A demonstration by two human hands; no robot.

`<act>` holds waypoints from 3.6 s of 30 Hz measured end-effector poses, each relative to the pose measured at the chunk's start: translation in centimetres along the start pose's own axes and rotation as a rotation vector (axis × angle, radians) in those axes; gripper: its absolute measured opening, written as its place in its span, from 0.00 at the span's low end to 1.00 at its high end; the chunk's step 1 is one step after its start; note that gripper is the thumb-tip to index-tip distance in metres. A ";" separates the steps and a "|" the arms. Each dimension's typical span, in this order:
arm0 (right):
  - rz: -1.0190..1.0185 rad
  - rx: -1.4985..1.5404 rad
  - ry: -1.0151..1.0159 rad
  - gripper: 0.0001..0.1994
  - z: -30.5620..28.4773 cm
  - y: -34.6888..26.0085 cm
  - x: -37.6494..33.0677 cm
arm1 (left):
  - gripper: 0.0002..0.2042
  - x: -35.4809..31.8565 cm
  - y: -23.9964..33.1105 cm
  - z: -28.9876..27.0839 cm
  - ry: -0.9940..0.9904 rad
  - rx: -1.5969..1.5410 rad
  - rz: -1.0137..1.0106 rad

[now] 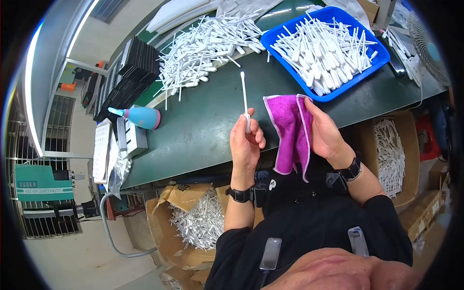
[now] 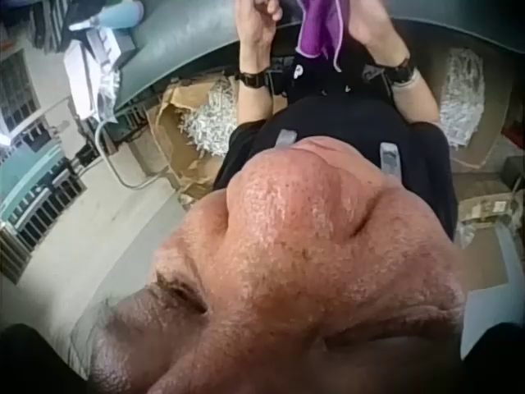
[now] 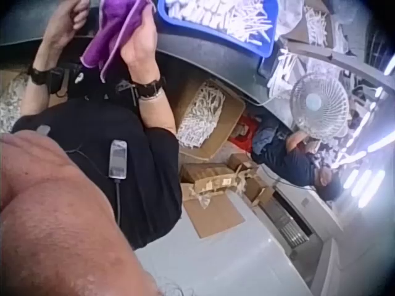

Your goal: The person picks up a white plastic part from a pile, wipes it with a purple cloth, and places it into a blue tray, repeating this process for several parts.

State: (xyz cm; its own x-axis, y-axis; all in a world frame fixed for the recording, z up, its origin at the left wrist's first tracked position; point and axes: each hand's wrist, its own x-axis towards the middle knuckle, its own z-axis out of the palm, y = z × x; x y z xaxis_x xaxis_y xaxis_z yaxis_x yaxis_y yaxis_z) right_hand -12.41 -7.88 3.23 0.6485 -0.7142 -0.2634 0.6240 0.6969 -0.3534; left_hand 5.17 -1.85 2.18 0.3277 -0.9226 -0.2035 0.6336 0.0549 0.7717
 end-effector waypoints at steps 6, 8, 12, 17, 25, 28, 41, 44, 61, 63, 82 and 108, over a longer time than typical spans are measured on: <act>-0.001 0.016 -0.032 0.20 0.7 0.4 0.3 | 0.14 -0.6 0.0 -1.0 -0.050 0.028 0.024; -0.068 0.016 0.066 0.19 1.8 0.4 0.2 | 0.14 -1.5 0.2 0.3 -0.153 0.151 -0.098; 0.019 -0.084 -0.116 0.17 -0.7 0.1 2.8 | 0.14 -3.5 -2.5 0.7 -0.443 0.338 -0.435; -0.012 0.285 -0.573 0.17 -0.8 -2.1 5.4 | 0.16 -4.9 -2.3 1.6 -0.549 0.052 -0.651; -0.451 -0.720 -0.023 0.16 0.9 3.4 3.5 | 0.13 -2.9 -3.5 0.8 -0.188 1.452 0.732; -0.222 -0.694 -0.116 0.16 -1.7 0.2 2.3 | 0.12 -3.2 2.1 2.5 -0.234 1.154 0.297; -0.335 -1.203 -0.191 0.16 -1.3 0.8 1.0 | 0.15 6.9 5.5 7.5 -0.077 0.218 0.357; -0.352 -1.112 -0.187 0.16 -2.5 0.7 1.3 | 0.17 11.6 4.4 10.7 -0.275 0.290 0.185; -0.184 -0.688 -0.226 0.14 -4.0 -0.4 1.9 | 0.17 23.1 7.2 0.9 0.098 2.100 0.581; -0.186 -0.699 -0.220 0.14 -3.9 -0.3 1.9 | 0.15 21.4 8.4 -0.2 0.037 1.904 0.471; -0.199 -0.674 -0.148 0.14 -3.5 0.1 1.5 | 0.12 4.7 3.5 -3.7 -0.015 1.695 0.828; -0.117 0.035 -0.735 0.13 -2.8 -0.2 4.1 | 0.12 -5.0 -2.0 2.0 -0.558 0.529 -0.533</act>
State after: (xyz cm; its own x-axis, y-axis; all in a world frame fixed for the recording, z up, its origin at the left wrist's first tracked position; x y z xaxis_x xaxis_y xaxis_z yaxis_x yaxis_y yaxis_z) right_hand -11.07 -11.15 -0.32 0.6940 -0.5647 0.4466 0.7121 0.6298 -0.3102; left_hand 0.82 1.91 2.83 -0.3848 -0.8333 -0.3969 0.1569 -0.4828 0.8615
